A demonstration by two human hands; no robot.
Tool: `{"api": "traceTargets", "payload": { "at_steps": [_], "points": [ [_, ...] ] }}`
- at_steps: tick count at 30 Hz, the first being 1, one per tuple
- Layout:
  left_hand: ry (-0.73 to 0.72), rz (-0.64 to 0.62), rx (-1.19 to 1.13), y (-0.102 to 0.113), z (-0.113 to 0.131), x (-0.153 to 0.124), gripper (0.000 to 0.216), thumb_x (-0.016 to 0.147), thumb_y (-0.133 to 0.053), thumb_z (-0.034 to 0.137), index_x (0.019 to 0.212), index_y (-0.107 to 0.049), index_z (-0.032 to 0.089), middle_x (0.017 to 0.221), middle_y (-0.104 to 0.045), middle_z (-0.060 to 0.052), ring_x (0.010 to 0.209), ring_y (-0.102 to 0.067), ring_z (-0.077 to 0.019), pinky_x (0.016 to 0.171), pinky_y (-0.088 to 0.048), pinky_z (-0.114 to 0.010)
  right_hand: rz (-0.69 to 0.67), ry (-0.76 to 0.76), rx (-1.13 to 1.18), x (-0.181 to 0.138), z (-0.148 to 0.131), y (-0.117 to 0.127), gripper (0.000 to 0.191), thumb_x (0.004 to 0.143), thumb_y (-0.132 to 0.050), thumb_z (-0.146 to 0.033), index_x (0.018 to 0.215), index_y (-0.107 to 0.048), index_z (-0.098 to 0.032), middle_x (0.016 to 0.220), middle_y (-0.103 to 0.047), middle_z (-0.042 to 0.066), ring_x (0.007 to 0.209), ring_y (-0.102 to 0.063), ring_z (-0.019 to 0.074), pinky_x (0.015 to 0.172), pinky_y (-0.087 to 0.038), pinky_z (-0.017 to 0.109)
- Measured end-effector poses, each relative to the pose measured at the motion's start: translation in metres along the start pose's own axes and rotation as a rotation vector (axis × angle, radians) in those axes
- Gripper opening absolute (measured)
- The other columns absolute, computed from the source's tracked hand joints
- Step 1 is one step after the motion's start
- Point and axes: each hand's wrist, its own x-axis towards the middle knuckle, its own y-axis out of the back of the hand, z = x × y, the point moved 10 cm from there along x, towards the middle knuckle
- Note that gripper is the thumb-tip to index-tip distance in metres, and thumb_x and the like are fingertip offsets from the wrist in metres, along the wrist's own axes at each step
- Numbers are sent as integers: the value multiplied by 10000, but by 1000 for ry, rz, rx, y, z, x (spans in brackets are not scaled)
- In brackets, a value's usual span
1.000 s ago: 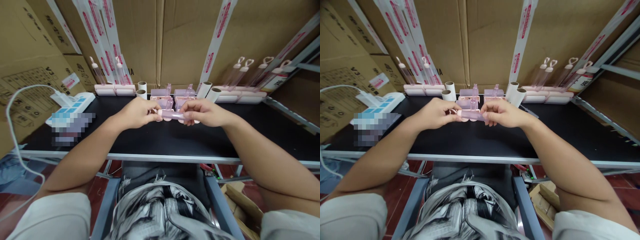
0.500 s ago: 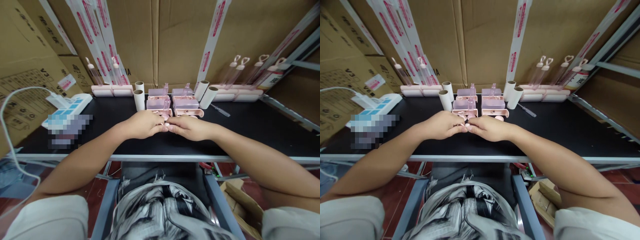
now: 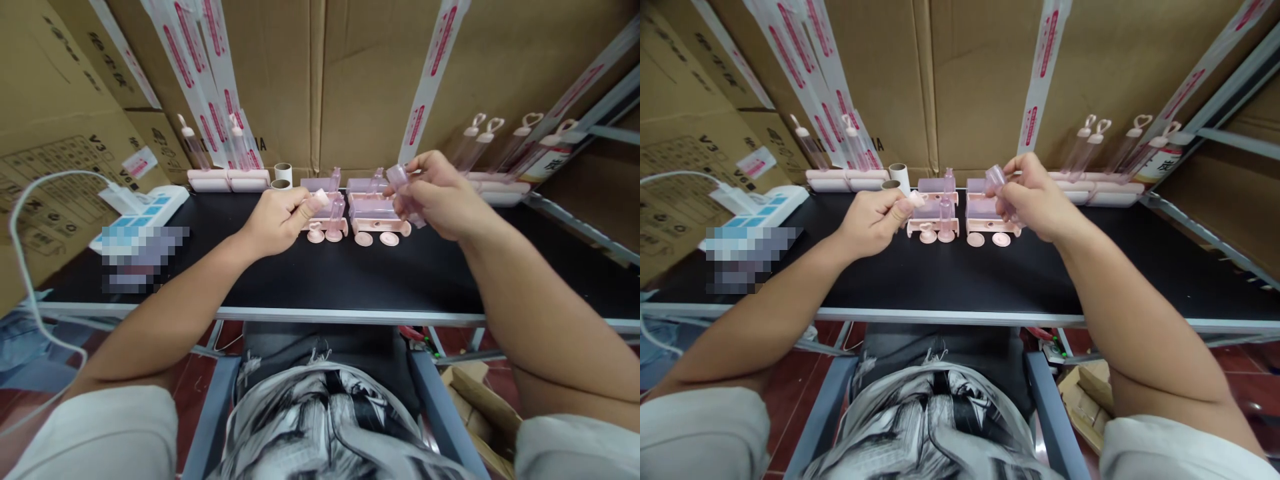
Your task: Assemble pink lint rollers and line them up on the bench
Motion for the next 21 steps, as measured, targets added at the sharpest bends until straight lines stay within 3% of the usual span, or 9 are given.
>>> {"api": "traceTargets", "payload": {
  "at_steps": [5, 10, 13, 16, 19, 21],
  "points": [
    [40, -23, -97, -4, -8, -1, 593, 1130, -426, 659, 829, -623, 187, 719, -688, -26, 603, -612, -127, 595, -434, -281, -90, -70, -134, 6, 12, 12, 366, 655, -907, -201, 972, -728, -242, 780, -741, 36, 663, -708, 224, 533, -501, 328],
    [52, 7, -83, -1, -13, -1, 570, 1125, -451, 647, 847, -645, 189, 691, -666, -16, 580, -583, -130, 584, -410, -291, -124, -106, -153, -2, 6, 17, 437, 687, -868, -168, 1113, -830, -258, 860, -809, 57, 814, -786, 275, 694, -603, 385],
    [13, 8, -59, -1, -10, -1, 579, 1127, -465, 628, 785, -624, 189, 634, -615, -2, 560, -553, -124, 582, -388, -293, -58, -73, -146, -5, -6, 22, 419, 685, -829, -119, 1087, -837, -238, 908, -816, 63, 771, -781, 248, 734, -628, 397],
    [-2, 8, -52, -2, -6, -1, 584, 1126, -476, 618, 750, -605, 191, 613, -594, 3, 553, -544, -122, 577, -377, -294, 23, -16, -124, -2, -11, 27, 385, 654, -846, -106, 1004, -753, -234, 958, -819, 57, 670, -742, 202, 625, -618, 363],
    [-2, 19, -51, 0, -4, -1, 584, 1124, -488, 612, 733, -593, 191, 604, -590, 4, 544, -538, -118, 566, -367, -292, 9, -6, -99, 2, -5, 24, 417, 641, -937, -182, 905, -622, -251, 915, -815, 44, 550, -655, 159, 485, -530, 317],
    [-5, 26, -46, 1, -3, -1, 583, 1122, -490, 613, 735, -598, 190, 600, -590, 5, 543, -538, -117, 563, -368, -289, -1, -1, -162, 4, -2, 21, 403, 653, -986, -251, 854, -637, -235, 831, -768, 30, 515, -591, 129, 460, -469, 297]
  ]
}}
